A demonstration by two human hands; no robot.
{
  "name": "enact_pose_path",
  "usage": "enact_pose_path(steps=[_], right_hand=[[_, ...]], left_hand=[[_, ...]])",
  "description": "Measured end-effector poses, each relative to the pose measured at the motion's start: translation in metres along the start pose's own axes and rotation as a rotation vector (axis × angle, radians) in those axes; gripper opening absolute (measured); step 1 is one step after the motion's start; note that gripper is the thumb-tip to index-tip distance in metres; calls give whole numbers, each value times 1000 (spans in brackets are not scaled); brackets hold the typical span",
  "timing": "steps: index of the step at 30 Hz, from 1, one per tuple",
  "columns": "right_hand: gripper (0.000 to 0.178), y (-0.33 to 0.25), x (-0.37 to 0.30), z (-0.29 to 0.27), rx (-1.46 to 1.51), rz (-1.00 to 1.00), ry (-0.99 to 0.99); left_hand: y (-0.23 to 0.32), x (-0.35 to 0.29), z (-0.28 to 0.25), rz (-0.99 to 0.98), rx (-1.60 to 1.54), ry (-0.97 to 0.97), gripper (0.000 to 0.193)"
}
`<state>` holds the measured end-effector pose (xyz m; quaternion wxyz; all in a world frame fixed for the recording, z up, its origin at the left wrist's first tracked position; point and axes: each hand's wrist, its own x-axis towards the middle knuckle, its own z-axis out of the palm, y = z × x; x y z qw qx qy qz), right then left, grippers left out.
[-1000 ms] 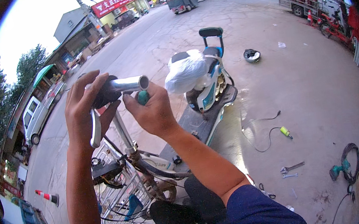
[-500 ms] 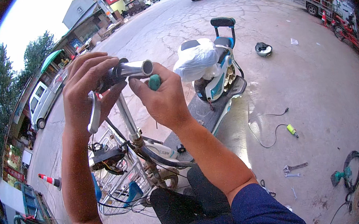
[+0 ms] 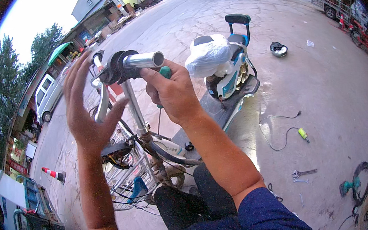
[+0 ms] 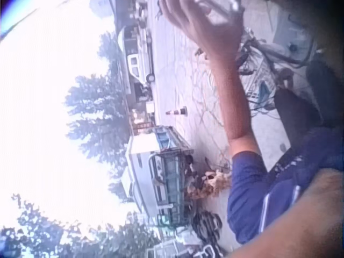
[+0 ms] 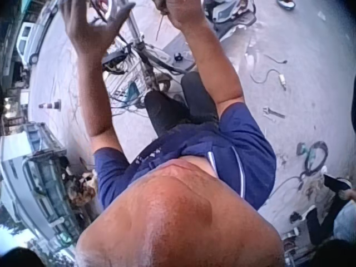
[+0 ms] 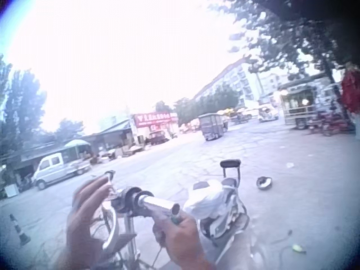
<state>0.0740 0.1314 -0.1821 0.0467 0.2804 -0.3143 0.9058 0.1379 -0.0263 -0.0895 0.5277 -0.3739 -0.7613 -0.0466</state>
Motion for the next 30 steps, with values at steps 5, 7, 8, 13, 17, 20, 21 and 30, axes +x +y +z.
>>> enact_pose_path(steps=[5, 7, 8, 13, 17, 20, 21, 30], right_hand=[[14, -7, -1, 5, 30, 27, 16], [12, -6, -1, 4, 33, 55, 14], [12, -10, -2, 0, -1, 61, 25], [11, -27, -7, 0, -149, 60, 49], [9, -39, -5, -3, -268, 50, 48], [9, -47, -5, -2, -317, 78, 58], [9, -49, -6, -2, -325, 94, 62], [14, -54, -8, -6, -600, -10, 58]], left_hand=[[56, -83, 23, -338, -240, 320, 34], [74, -74, 44, -667, -604, 261, 45], [79, -61, 54, -833, -763, 235, 48], [72, -28, 74, -898, -1183, 295, 32], [71, -23, 90, -981, -1163, 351, 22], [70, -23, 94, -993, -1173, 377, 21], [69, -24, 96, -1003, -1211, 390, 21], [69, -24, 101, -891, -1181, 479, 19]])
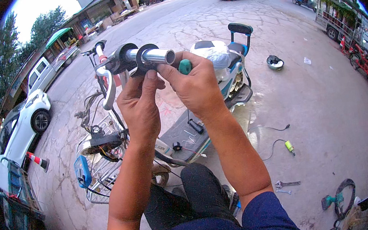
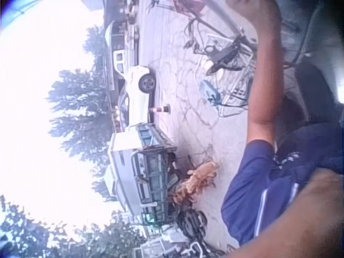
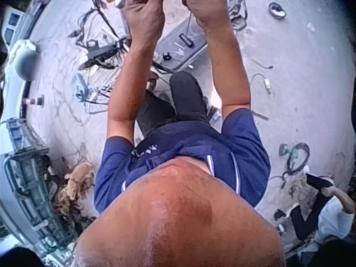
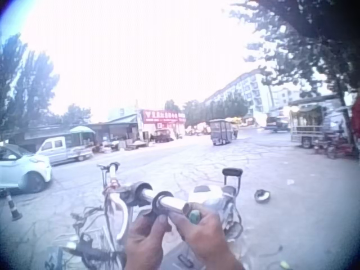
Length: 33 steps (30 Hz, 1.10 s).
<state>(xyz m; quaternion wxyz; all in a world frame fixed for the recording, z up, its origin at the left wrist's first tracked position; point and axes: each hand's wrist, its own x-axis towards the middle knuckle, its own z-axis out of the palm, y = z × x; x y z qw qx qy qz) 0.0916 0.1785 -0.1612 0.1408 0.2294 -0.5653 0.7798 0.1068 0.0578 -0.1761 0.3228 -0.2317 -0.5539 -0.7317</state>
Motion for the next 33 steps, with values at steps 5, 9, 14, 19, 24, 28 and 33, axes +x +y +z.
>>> enact_pose_path(steps=[5, 9, 14, 19, 24, 28, 33], right_hand=[[15, 0, -4, 7, -20, -151, 52], [11, 1, -5, 8, -110, -201, 88], [9, 14, -3, 9, -223, -395, 153], [9, 18, 3, 4, -243, -426, 104], [9, 10, -1, -2, -67, -181, 111], [29, 4, -9, -25, -50, -290, 269], [44, -1, -41, -81, -244, -357, 381]], left_hand=[[0, 1, 1, -8, 3, -1, 19], [-2, 1, 0, -17, -45, 11, 20], [-5, -1, 1, -2, -12, 41, 19], [-9, 2, 3, 56, -131, 43, 26], [-11, -2, 4, 48, -46, 73, 30], [-24, -1, 2, 180, 36, 65, 29], [-18, -2, 4, 99, -22, 42, 24]])
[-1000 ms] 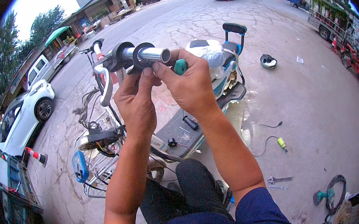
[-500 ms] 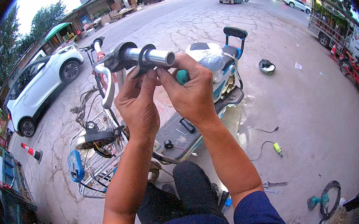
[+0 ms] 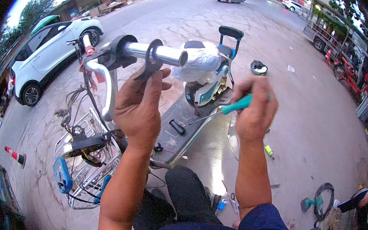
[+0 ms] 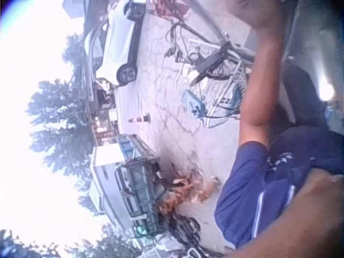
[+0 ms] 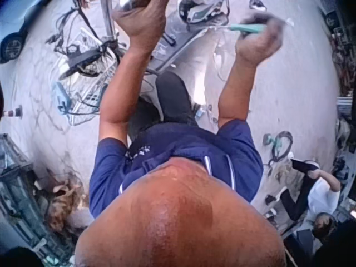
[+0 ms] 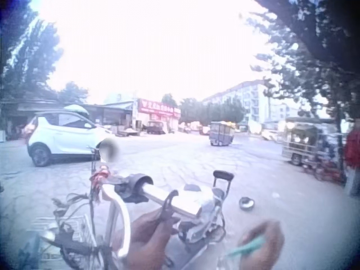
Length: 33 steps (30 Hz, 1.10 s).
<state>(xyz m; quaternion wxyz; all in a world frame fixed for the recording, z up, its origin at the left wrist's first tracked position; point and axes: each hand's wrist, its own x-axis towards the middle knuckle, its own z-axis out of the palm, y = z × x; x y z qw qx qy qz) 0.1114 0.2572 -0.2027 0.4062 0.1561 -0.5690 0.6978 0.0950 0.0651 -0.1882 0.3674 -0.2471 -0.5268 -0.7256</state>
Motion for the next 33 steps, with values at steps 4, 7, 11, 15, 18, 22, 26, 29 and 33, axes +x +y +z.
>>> enact_pose_path(steps=[4, 7, 11, 15, 18, 22, 26, 29, 33], right_hand=[[42, -19, -9, -18, 213, -151, 164], [37, -28, -21, -18, 160, -206, 103], [33, -36, -27, -13, 168, -290, 25], [32, -37, -22, -8, 191, -300, -16], [32, -34, -20, -5, 188, -302, -38], [32, -32, -19, -6, 182, -320, -77], [31, -32, -19, -3, 168, -307, -58], [31, -30, -18, -5, 168, -325, -84], [30, -33, -20, -4, 174, -312, -73]], left_hand=[[6, 0, 2, -12, -68, -10, 21], [8, 1, 3, -7, -75, -18, 16], [9, 1, 0, -18, -32, -43, 16], [9, 2, 3, -18, -82, -28, 16], [8, 2, 3, -50, -116, -9, 16], [8, 1, 3, -51, -100, -20, 16], [9, 1, 2, -60, -92, -25, 16], [10, 0, 2, -77, -84, -22, 16], [11, 0, 3, -84, -86, -11, 15]])
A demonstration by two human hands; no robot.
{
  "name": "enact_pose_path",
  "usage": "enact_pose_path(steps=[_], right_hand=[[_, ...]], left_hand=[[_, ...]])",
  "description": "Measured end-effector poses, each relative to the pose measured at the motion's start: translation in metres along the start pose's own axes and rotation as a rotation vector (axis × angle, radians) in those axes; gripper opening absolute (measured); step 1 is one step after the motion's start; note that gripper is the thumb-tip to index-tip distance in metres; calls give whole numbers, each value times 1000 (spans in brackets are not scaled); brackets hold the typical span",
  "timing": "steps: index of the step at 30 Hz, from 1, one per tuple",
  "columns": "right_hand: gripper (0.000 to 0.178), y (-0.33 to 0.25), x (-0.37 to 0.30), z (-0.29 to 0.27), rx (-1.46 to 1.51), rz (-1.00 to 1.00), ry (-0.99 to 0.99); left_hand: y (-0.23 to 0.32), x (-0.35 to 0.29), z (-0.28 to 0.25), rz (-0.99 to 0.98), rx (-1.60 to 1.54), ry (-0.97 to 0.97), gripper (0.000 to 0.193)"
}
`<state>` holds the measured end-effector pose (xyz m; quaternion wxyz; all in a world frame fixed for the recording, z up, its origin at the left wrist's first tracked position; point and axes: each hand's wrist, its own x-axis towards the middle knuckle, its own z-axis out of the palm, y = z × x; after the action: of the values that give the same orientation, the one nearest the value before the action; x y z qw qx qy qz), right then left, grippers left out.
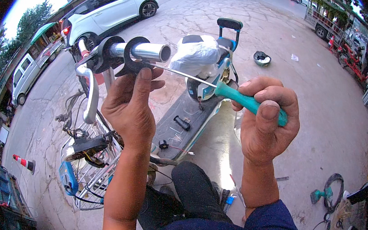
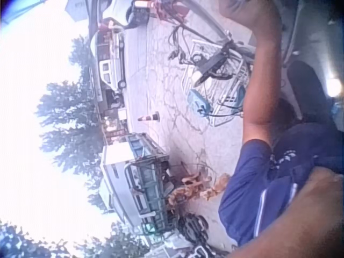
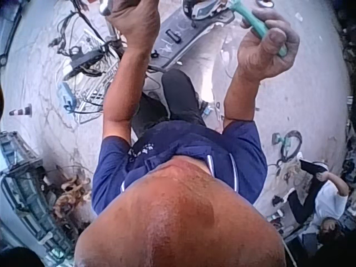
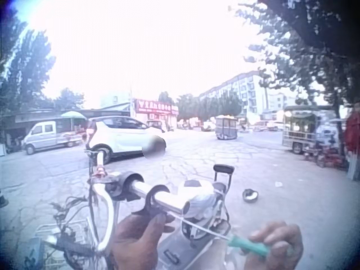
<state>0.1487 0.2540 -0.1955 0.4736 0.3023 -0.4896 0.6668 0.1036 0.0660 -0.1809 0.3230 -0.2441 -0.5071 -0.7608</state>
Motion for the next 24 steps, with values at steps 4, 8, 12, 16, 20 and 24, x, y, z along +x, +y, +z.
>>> enact_pose_path(steps=[4, 8, 12, 16, 20, 24], right_hand=[[29, -1, 1, 3, 6, 6, 9], [31, -4, 3, 3, -47, -8, -24], [28, -22, 15, 5, -239, 32, -58], [31, -36, 22, -2, -517, -31, -137], [31, -30, 29, -4, -463, -134, -218], [28, -37, 23, -14, -433, 103, -198]], left_hand=[[0, 0, 2, 17, -3, 10, 14], [-2, 1, 0, 59, 4, 11, 15], [-5, 3, -5, 121, 102, -5, 14], [-7, 2, -6, 144, 112, 0, 14], [-8, 1, -4, 165, 106, 7, 15], [-10, 1, -4, 154, 81, 26, 14]])
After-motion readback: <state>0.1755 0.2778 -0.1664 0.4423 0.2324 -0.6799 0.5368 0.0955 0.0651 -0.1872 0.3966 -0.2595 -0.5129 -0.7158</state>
